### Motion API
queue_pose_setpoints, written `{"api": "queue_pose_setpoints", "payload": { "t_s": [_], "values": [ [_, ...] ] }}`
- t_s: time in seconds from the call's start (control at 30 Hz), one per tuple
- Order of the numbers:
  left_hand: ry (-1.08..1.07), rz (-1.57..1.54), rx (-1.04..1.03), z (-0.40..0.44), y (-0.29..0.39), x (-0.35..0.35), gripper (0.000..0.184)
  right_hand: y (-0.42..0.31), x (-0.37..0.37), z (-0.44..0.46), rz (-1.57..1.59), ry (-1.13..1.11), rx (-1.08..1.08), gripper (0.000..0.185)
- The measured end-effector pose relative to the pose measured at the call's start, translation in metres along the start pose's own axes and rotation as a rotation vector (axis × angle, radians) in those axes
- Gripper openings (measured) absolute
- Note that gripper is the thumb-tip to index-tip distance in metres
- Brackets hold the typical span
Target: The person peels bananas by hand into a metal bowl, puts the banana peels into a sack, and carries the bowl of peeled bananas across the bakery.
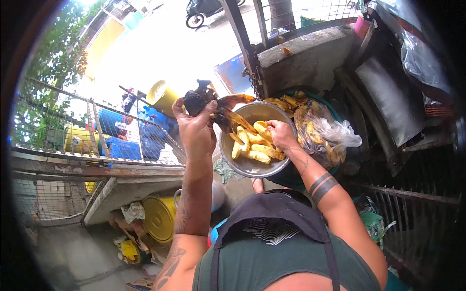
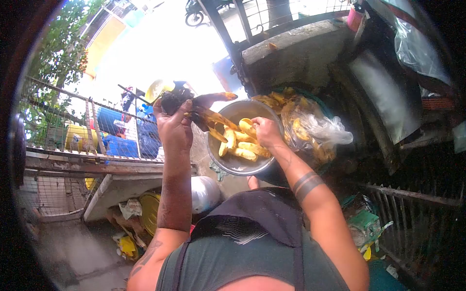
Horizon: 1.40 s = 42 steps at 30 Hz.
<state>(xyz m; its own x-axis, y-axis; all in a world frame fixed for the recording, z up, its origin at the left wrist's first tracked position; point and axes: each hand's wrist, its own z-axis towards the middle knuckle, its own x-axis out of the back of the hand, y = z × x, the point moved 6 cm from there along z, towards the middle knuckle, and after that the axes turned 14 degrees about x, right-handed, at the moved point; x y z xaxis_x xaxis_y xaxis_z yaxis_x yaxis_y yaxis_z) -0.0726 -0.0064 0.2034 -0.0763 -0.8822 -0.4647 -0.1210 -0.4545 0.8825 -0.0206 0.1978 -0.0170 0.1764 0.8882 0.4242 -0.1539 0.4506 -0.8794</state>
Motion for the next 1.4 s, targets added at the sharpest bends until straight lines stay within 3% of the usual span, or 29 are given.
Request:
{"api": "queue_pose_setpoints", "payload": {
  "t_s": [0.17, 0.27, 0.4, 0.57, 0.67, 0.8, 0.9, 1.0, 1.13, 1.23, 1.4],
  "values": [
    [-0.025, -0.018, 0.013, 0.000, -0.001, 0.009, 0.062, 0.001, -0.011, 0.002, -0.163, 0.060, 0.196, 0.016],
    [-0.022, -0.023, 0.011, 0.000, 0.003, 0.017, 0.062, -0.012, -0.001, 0.005, -0.158, 0.182, 0.088, 0.013],
    [-0.046, -0.075, 0.013, 0.002, 0.004, 0.022, 0.062, -0.003, -0.002, 0.009, -0.147, 0.064, -0.093, 0.026],
    [-0.019, -0.078, 0.049, 0.008, 0.000, 0.034, 0.061, -0.007, -0.018, -0.004, -0.278, -0.235, -0.165, 0.041],
    [-0.053, -0.102, 0.064, 0.011, -0.003, 0.037, 0.063, 0.002, -0.023, -0.001, -0.346, -0.179, 0.064, 0.034],
    [-0.081, -0.139, 0.081, 0.015, -0.008, 0.042, 0.065, -0.030, -0.028, -0.010, -0.522, -0.341, 0.026, 0.032],
    [-0.080, -0.147, 0.108, 0.018, -0.012, 0.043, 0.066, -0.036, -0.035, -0.018, -0.642, -0.305, 0.125, 0.029],
    [-0.095, -0.158, 0.133, 0.020, -0.013, 0.041, 0.067, -0.028, -0.035, -0.017, -0.584, -0.344, 0.088, 0.032],
    [-0.138, -0.181, 0.145, 0.023, -0.016, 0.041, 0.067, -0.024, -0.031, -0.020, -0.351, -0.137, 0.206, 0.021],
    [-0.163, -0.177, 0.173, 0.023, -0.016, 0.038, 0.066, -0.030, -0.028, -0.023, -0.351, -0.060, 0.261, 0.019],
    [-0.192, -0.187, 0.199, 0.027, -0.019, 0.032, 0.065, -0.038, -0.028, -0.021, -0.491, -0.120, 0.360, 0.026]
  ]
}}
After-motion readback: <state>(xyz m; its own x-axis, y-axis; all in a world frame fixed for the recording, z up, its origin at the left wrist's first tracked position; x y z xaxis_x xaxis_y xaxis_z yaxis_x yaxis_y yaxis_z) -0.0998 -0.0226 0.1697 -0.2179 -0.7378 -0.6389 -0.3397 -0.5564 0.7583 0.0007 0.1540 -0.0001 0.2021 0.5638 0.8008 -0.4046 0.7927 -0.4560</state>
